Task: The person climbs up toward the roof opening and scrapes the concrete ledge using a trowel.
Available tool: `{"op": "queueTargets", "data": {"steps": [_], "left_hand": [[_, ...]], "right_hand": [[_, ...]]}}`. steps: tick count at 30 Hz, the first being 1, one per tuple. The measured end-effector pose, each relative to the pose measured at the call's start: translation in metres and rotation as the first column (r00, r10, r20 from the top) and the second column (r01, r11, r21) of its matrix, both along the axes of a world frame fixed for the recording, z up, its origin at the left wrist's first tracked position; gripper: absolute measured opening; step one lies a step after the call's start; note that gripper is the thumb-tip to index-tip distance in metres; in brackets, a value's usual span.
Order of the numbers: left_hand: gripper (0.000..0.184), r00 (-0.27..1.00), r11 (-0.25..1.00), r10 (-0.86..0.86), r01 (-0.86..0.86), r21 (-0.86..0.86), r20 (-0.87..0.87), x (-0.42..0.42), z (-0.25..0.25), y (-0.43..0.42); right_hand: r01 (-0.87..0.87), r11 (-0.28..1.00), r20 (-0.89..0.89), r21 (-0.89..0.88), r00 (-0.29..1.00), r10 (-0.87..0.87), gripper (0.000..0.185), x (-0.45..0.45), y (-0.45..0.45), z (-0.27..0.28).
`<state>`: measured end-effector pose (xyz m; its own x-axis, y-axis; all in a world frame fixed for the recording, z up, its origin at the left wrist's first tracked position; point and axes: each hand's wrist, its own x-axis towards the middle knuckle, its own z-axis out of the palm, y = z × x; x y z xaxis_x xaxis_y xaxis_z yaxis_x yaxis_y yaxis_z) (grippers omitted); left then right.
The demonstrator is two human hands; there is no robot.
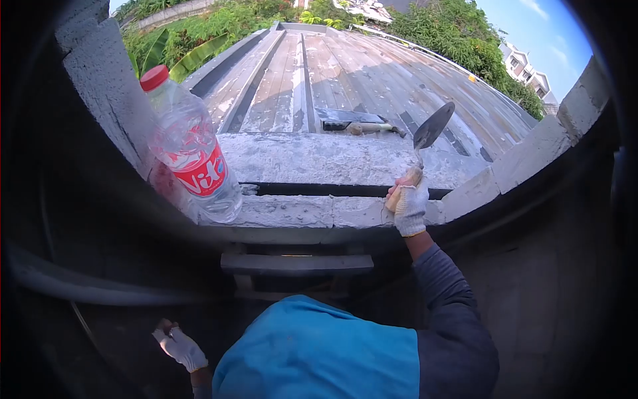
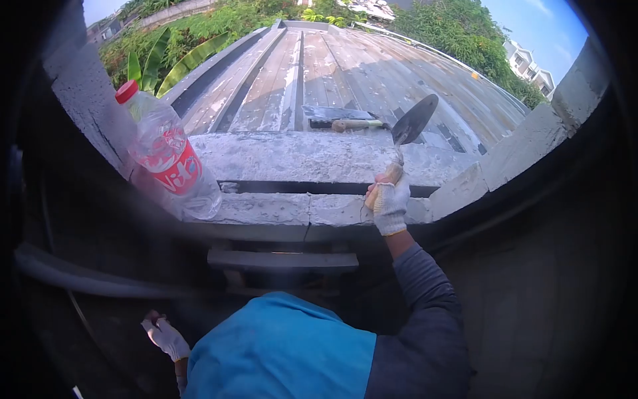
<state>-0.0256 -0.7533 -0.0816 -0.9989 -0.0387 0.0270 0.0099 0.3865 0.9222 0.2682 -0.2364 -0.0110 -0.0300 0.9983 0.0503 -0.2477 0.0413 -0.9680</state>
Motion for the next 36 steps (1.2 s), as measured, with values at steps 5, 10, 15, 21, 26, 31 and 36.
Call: {"op": "queueTargets", "data": {"steps": [5, 10, 15, 21, 26, 31, 36], "left_hand": [[0.030, 0.565, 0.802, -0.595, 0.468, -0.371, -0.572, 0.025, 0.021, 0.065], [0.036, 0.027, 0.569, -0.654, 0.676, -0.468, -0.756, 0.026, 0.082, 0.195], [0.028, -0.115, 0.467, -0.623, 0.739, -0.486, -0.774, 0.019, 0.123, 0.294], [0.015, 0.172, 0.528, -0.737, 0.751, -0.397, -0.654, 0.018, 0.086, 0.352], [0.014, 0.109, 0.508, -0.721, 0.754, -0.416, -0.684, 0.015, 0.085, 0.351], [0.014, 0.126, 0.537, -0.709, 0.735, -0.415, -0.694, 0.013, 0.084, 0.351], [0.016, 0.102, 0.507, -0.718, 0.755, -0.417, -0.688, 0.014, 0.085, 0.350]], "right_hand": [[0.004, 1.000, -0.055, 0.026, 0.998, -0.003, 0.042, -0.002, -0.002, 0.002], [-0.071, 0.995, 0.113, -0.064, 0.990, 0.078, 0.033, 0.026, 0.016, 0.041], [-0.120, 0.961, 0.444, -0.250, 0.868, 0.224, 0.030, 0.056, 0.022, 0.080], [-0.425, 0.786, -0.056, -0.450, 0.891, 0.450, 0.042, -0.006, -0.058, 0.100], [-0.487, 0.740, -0.225, -0.464, 0.873, 0.433, 0.045, -0.072, -0.092, 0.076], [-0.271, 0.822, -0.310, -0.501, 0.943, 0.122, 0.025, -0.066, -0.087, 0.063], [-0.084, 0.903, -0.378, -0.422, 0.921, -0.090, 0.021, -0.018, -0.069, 0.043]]}}
